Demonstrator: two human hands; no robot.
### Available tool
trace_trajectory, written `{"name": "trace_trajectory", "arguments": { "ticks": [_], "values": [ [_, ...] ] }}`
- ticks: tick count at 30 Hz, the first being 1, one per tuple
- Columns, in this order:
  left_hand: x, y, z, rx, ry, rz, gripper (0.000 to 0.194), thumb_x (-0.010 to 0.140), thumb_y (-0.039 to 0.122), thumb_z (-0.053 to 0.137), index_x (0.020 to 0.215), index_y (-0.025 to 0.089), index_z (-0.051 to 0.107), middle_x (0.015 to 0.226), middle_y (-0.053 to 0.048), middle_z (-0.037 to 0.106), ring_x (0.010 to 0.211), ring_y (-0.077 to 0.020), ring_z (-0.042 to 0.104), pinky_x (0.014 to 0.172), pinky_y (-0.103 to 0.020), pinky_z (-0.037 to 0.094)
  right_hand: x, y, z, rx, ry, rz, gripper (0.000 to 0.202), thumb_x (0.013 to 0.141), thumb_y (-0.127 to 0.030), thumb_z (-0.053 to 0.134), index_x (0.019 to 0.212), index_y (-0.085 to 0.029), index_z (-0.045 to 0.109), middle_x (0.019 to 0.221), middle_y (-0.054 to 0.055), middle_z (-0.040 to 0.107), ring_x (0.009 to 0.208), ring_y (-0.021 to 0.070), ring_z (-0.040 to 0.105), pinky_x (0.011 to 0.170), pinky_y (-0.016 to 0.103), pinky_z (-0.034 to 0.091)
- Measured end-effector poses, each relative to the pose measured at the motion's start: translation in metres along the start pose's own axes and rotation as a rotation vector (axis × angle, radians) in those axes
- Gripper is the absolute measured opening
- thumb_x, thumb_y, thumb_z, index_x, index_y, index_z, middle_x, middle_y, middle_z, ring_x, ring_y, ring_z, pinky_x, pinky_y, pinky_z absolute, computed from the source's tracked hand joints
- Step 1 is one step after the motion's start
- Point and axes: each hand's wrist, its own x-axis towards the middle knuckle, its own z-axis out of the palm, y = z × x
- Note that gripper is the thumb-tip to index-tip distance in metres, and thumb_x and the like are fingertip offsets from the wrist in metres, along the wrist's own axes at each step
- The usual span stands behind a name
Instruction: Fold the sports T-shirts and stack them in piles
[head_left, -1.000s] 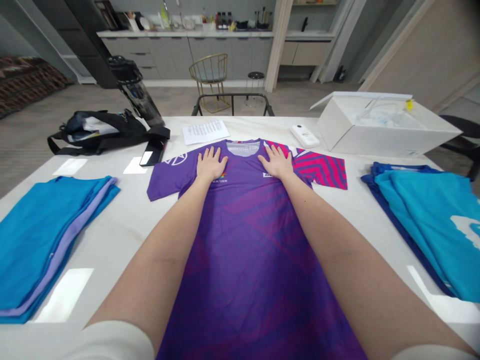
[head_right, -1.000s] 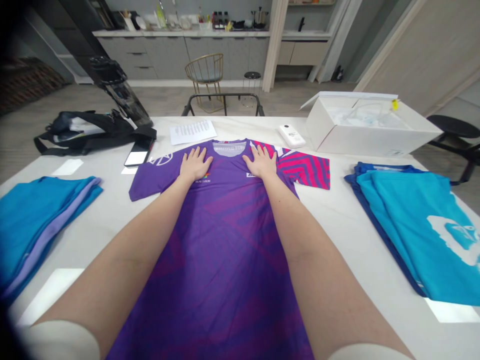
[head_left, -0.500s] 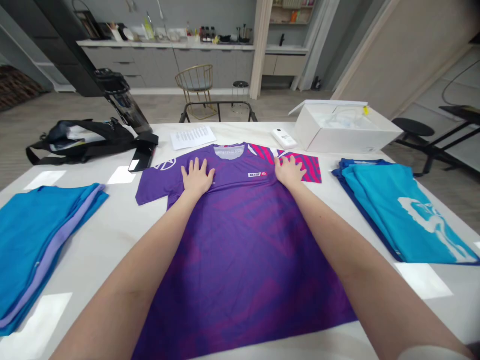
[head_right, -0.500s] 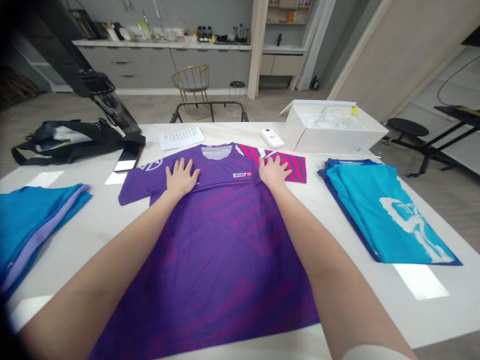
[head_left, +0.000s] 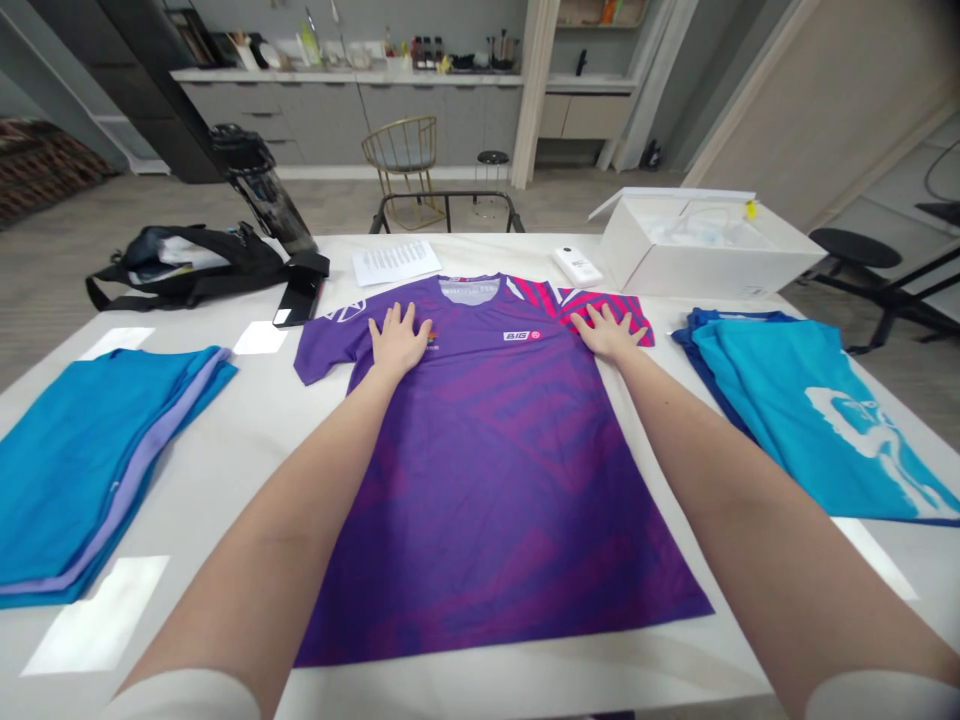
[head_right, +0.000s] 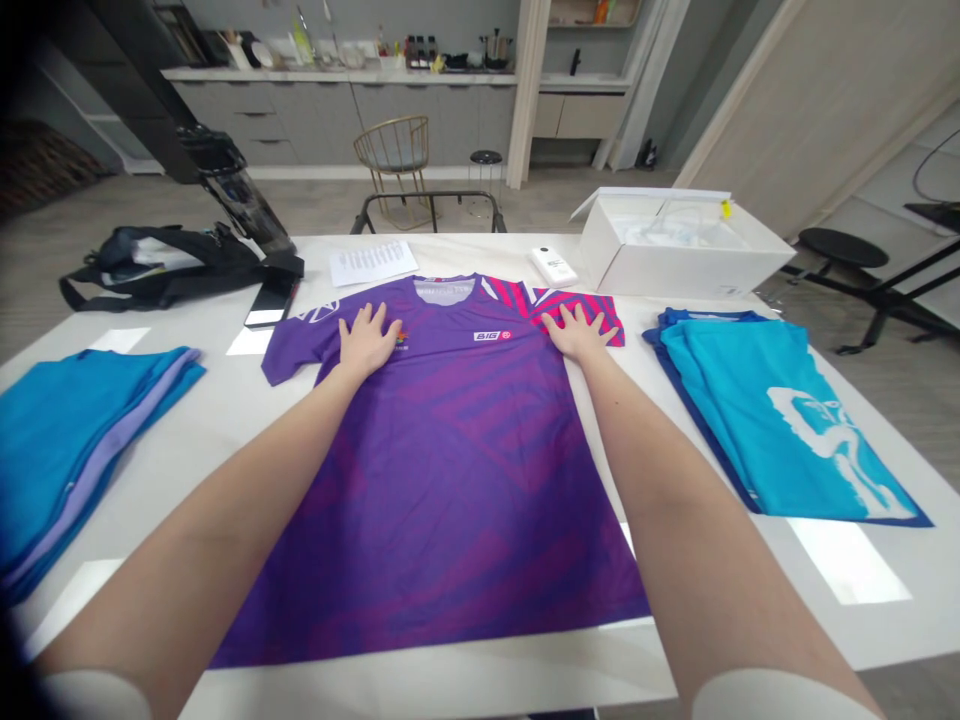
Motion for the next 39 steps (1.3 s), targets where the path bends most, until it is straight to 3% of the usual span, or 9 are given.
{"name": "trace_trajectory", "arguments": {
  "ticks": [2,5,8,13,24,30,33,36,39],
  "values": [
    [-0.019,0.009,-0.006,0.020,0.080,0.135,0.068,0.105,0.053,0.020,0.162,0.018,0.035,0.169,-0.012,0.031,0.158,-0.0274,0.025,0.129,-0.057,0.011,-0.016,-0.010,-0.002,0.001,0.119,-0.077,0.081,0.100,-0.072,0.011,0.163,-0.026,0.035,0.172,0.008,0.022,0.156,0.0481,0.011,0.114,0.083,0.009],
    [-0.055,0.025,-0.012,0.055,0.088,0.304,0.064,0.106,0.050,0.021,0.161,0.020,0.038,0.169,-0.010,0.033,0.158,-0.0263,0.026,0.130,-0.055,0.011,-0.056,-0.034,0.004,-0.059,0.267,-0.355,0.074,0.105,-0.061,0.014,0.163,-0.020,0.035,0.171,0.011,0.025,0.158,0.0371,0.014,0.122,0.072,0.007],
    [-0.095,0.038,-0.011,0.064,0.023,0.360,0.066,0.106,0.056,0.023,0.161,0.024,0.039,0.169,-0.010,0.031,0.158,-0.0283,0.025,0.129,-0.057,0.013,-0.103,-0.055,0.020,-0.063,0.200,-0.524,0.074,0.105,-0.062,0.016,0.164,-0.021,0.033,0.171,0.010,0.026,0.158,0.0312,0.018,0.126,0.064,0.014],
    [-0.143,0.044,-0.002,0.038,-0.096,0.326,0.073,0.102,0.068,0.023,0.163,0.029,0.034,0.170,-0.008,0.028,0.159,-0.0293,0.023,0.128,-0.060,0.015,-0.148,-0.054,0.041,-0.113,0.042,-0.488,0.076,0.101,-0.073,0.019,0.165,-0.032,0.030,0.172,0.004,0.024,0.158,0.0342,0.018,0.123,0.071,0.014],
    [-0.186,0.061,-0.002,-0.004,-0.106,0.255,0.076,0.100,0.071,0.022,0.163,0.028,0.035,0.171,-0.006,0.028,0.159,-0.0299,0.021,0.129,-0.059,0.013,-0.168,-0.036,0.036,-0.130,0.020,-0.527,0.079,0.099,-0.077,0.021,0.164,-0.033,0.030,0.172,0.004,0.024,0.159,0.0334,0.017,0.124,0.068,0.012],
    [-0.179,0.027,-0.021,-0.062,0.014,0.188,0.068,0.105,0.056,0.029,0.161,0.019,0.037,0.170,-0.012,0.029,0.157,-0.0273,0.027,0.128,-0.050,0.023,-0.171,-0.028,0.035,-0.129,0.008,-0.538,0.079,0.099,-0.076,0.022,0.165,-0.033,0.029,0.172,0.004,0.023,0.158,0.0345,0.017,0.123,0.070,0.011],
    [-0.183,0.011,-0.025,-0.006,-0.025,0.200,0.069,0.104,0.059,0.031,0.162,0.022,0.035,0.170,-0.011,0.028,0.159,-0.0288,0.023,0.128,-0.055,0.019,-0.174,-0.022,0.034,-0.140,0.005,-0.555,0.078,0.100,-0.074,0.023,0.165,-0.033,0.028,0.172,0.004,0.022,0.159,0.0342,0.016,0.124,0.068,0.011],
    [-0.198,0.007,-0.021,0.023,-0.093,0.217,0.071,0.103,0.064,0.027,0.162,0.027,0.035,0.170,-0.008,0.029,0.159,-0.0292,0.022,0.128,-0.059,0.014,-0.178,-0.020,0.033,-0.145,0.004,-0.557,0.078,0.100,-0.074,0.023,0.165,-0.032,0.028,0.172,0.004,0.022,0.159,0.0342,0.016,0.124,0.067,0.011],
    [-0.214,0.011,-0.016,0.026,-0.075,0.198,0.072,0.102,0.066,0.024,0.163,0.028,0.034,0.170,-0.008,0.028,0.159,-0.0294,0.022,0.128,-0.059,0.014,-0.179,-0.020,0.032,-0.149,0.003,-0.564,0.079,0.099,-0.076,0.024,0.165,-0.032,0.028,0.172,0.004,0.022,0.159,0.0345,0.016,0.124,0.068,0.011]
  ]
}}
